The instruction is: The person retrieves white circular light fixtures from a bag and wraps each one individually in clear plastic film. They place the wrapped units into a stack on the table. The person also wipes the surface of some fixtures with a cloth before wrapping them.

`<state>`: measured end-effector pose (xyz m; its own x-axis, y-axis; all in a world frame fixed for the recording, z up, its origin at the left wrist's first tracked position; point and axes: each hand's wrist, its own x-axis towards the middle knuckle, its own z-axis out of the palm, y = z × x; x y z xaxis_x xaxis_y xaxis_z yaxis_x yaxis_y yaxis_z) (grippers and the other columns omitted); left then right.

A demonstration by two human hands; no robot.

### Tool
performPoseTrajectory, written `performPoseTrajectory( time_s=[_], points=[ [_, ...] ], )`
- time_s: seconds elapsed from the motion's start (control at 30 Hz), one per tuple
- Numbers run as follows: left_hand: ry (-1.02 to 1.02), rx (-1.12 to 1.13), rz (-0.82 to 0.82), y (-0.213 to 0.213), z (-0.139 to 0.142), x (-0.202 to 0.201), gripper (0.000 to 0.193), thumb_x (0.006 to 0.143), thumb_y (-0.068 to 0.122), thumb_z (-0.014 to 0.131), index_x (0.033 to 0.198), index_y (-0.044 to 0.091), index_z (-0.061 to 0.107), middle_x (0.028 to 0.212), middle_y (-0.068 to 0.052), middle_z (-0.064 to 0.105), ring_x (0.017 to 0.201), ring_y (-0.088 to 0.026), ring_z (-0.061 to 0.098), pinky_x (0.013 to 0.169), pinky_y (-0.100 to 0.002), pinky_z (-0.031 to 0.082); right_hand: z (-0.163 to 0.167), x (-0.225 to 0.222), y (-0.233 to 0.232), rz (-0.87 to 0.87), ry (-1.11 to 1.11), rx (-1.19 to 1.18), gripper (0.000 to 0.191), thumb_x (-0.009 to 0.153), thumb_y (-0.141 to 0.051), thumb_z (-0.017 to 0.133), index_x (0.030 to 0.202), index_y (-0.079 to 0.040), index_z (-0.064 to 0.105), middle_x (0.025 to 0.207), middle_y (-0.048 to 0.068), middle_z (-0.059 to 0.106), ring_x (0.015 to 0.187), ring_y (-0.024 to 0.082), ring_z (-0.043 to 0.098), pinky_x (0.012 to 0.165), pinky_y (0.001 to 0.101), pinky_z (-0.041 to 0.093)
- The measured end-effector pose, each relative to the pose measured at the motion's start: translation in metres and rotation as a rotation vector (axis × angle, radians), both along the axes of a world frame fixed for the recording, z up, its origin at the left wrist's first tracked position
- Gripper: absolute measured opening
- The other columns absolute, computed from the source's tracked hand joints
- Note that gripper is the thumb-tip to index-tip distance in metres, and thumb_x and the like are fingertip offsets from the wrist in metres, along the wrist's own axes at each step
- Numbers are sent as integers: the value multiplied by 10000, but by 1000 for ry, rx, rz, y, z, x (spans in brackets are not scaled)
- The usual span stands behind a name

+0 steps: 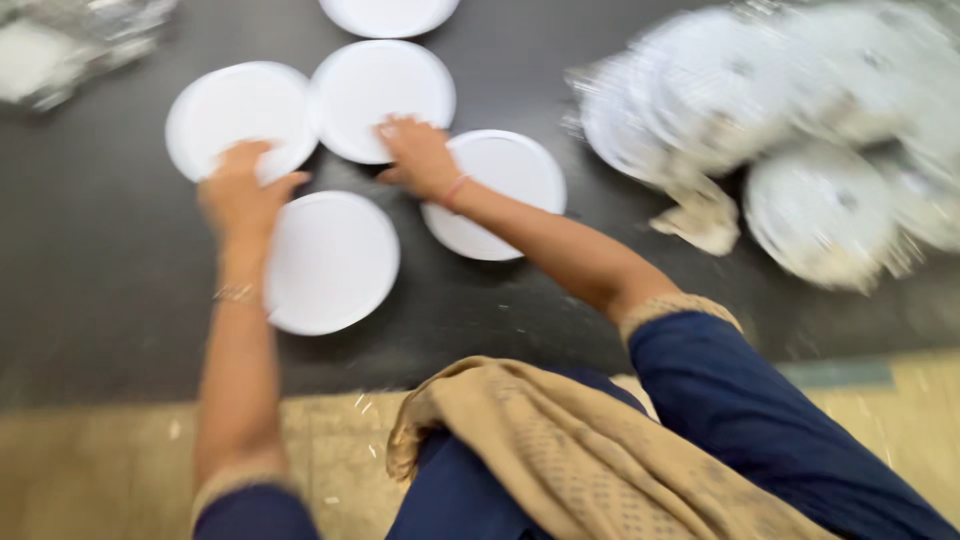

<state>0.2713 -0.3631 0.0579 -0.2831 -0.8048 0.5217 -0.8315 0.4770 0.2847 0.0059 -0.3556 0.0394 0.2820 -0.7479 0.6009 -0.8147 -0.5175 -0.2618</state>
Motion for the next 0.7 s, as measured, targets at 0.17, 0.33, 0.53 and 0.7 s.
performPoseTrajectory(
  time_s=[0.17,0.33,0.53,0.7],
  points=[
    [62,-51,27,22,-18,40,192,980,129,730,1141,24,722,1096,-127,727,1001,-291,681,920,-399,550,6,-55,98,48,-135,354,402,926,-287,772,1244,-84,635,1164,122,670,1059,317,641,933,443,508],
    [259,242,211,56,-62,71,247,1083,216,695,1144,-13,763,1029,-169,753,890,-263,714,805,-387,553,8,-150,217,-261,-226,139,183,953,-87,637,1129,-48,673,1115,143,690,1041,339,655,937,437,518],
    [132,221,333,79,-93,72,334,1057,271,617,1111,-18,777,931,-193,736,859,-357,704,810,-463,547,-7,-292,275,-616,-109,25,205,910,-17,674,1110,-59,667,1201,170,645,1119,377,594,971,446,472],
    [94,87,312,111,-66,48,388,1076,316,612,1199,-44,693,1356,-285,616,1260,-466,575,1064,-548,461,-31,-336,253,-621,-138,254,225,889,-87,765,1085,-36,667,1033,180,670,985,395,622,839,480,494]
  ],
)
